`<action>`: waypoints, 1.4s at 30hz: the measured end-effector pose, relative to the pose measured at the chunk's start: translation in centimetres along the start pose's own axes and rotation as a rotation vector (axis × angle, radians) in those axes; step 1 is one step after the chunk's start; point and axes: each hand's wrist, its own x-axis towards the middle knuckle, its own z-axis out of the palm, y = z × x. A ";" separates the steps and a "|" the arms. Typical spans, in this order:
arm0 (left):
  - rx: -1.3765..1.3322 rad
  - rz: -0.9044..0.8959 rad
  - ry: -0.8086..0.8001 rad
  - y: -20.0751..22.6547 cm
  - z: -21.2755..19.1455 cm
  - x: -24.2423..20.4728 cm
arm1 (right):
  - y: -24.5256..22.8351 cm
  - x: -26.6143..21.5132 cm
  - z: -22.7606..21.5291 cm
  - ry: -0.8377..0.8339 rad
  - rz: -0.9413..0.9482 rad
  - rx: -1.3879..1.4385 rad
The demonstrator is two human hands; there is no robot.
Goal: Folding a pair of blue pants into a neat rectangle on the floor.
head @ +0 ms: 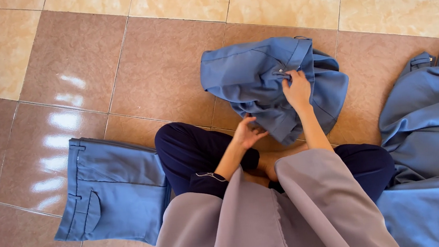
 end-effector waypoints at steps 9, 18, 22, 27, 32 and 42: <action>0.247 -0.035 0.298 -9.4 -7.4 9.6 | -4.5 4.2 -10.4 0.357 -0.149 0.201; 0.605 0.534 0.301 -5.4 -5.4 3.8 | -6.5 4.7 -15.5 0.496 -0.009 0.143; 0.690 0.843 0.274 1.4 -0.7 -2.9 | -6.3 4.6 -15.9 0.511 0.006 0.275; 0.698 0.909 0.060 5.9 8.5 -13.3 | -12.9 2.4 -20.2 0.211 -0.337 0.519; 0.437 0.852 -0.135 4.9 9.4 -13.5 | -19.9 -1.5 -22.0 -0.145 -0.460 0.592; 0.617 1.044 -0.185 5.3 6.4 -10.2 | -20.7 -4.1 -20.3 -0.593 -0.409 1.080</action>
